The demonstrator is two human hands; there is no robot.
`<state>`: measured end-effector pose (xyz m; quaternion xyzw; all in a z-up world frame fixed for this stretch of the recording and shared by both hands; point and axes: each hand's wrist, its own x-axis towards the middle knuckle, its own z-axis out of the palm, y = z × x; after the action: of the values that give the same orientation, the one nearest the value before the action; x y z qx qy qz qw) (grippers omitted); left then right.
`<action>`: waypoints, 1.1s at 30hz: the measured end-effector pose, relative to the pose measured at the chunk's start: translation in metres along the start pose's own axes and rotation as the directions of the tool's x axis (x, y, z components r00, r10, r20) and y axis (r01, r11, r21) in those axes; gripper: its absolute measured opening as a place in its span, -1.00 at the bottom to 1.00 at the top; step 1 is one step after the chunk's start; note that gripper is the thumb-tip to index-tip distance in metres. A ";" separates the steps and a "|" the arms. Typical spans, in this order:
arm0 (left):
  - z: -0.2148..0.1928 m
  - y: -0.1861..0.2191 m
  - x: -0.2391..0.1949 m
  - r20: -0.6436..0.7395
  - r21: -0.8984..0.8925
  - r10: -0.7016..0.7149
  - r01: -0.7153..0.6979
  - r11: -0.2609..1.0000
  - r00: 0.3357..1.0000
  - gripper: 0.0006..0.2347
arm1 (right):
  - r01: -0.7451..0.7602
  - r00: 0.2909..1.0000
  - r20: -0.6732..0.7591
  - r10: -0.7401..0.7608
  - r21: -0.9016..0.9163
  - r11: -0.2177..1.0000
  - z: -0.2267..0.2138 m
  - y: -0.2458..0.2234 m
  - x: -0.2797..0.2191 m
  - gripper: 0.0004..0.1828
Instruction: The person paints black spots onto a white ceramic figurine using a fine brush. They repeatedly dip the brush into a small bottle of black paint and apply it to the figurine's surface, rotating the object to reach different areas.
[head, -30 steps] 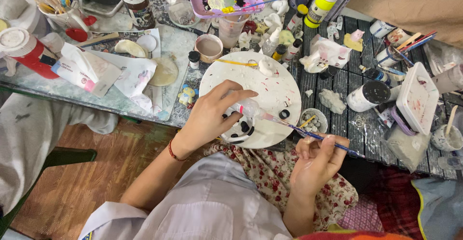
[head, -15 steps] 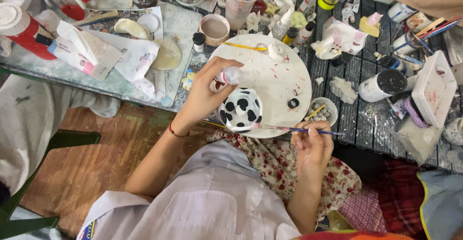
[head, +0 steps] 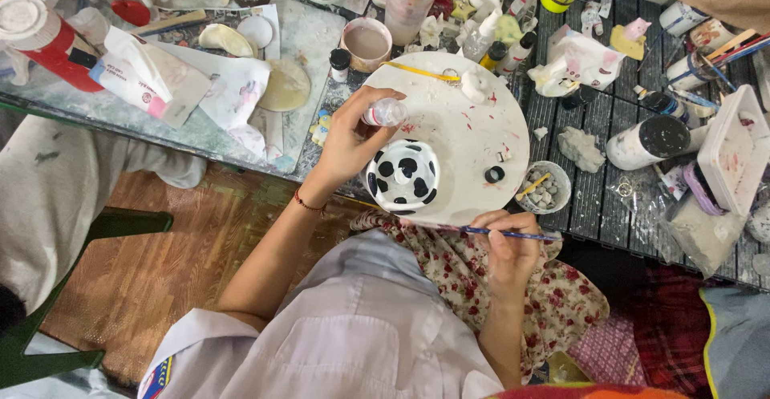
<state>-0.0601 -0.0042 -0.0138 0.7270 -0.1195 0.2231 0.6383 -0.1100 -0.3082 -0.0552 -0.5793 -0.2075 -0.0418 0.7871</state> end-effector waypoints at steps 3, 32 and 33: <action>0.000 -0.002 -0.001 -0.013 0.050 0.051 -0.050 0.998 0.999 -0.70 | 0.034 0.999 0.002 -0.034 -0.129 0.991 0.001 0.001 -0.005 -0.85; -0.004 -0.043 -0.003 -0.101 -0.189 -0.042 0.022 0.982 0.994 -0.72 | 0.061 0.996 -0.056 -0.069 -0.126 0.990 -0.012 0.008 -0.018 -0.82; -0.002 -0.045 -0.003 -0.110 -0.189 -0.022 0.001 0.982 0.994 -0.71 | 0.067 0.997 -0.025 -0.072 -0.157 0.985 -0.009 0.009 -0.020 -0.82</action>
<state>-0.0430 0.0048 -0.0543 0.6502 -0.1004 0.2473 0.7113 -0.1226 -0.3171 -0.0728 -0.6306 -0.2117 -0.0942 0.7407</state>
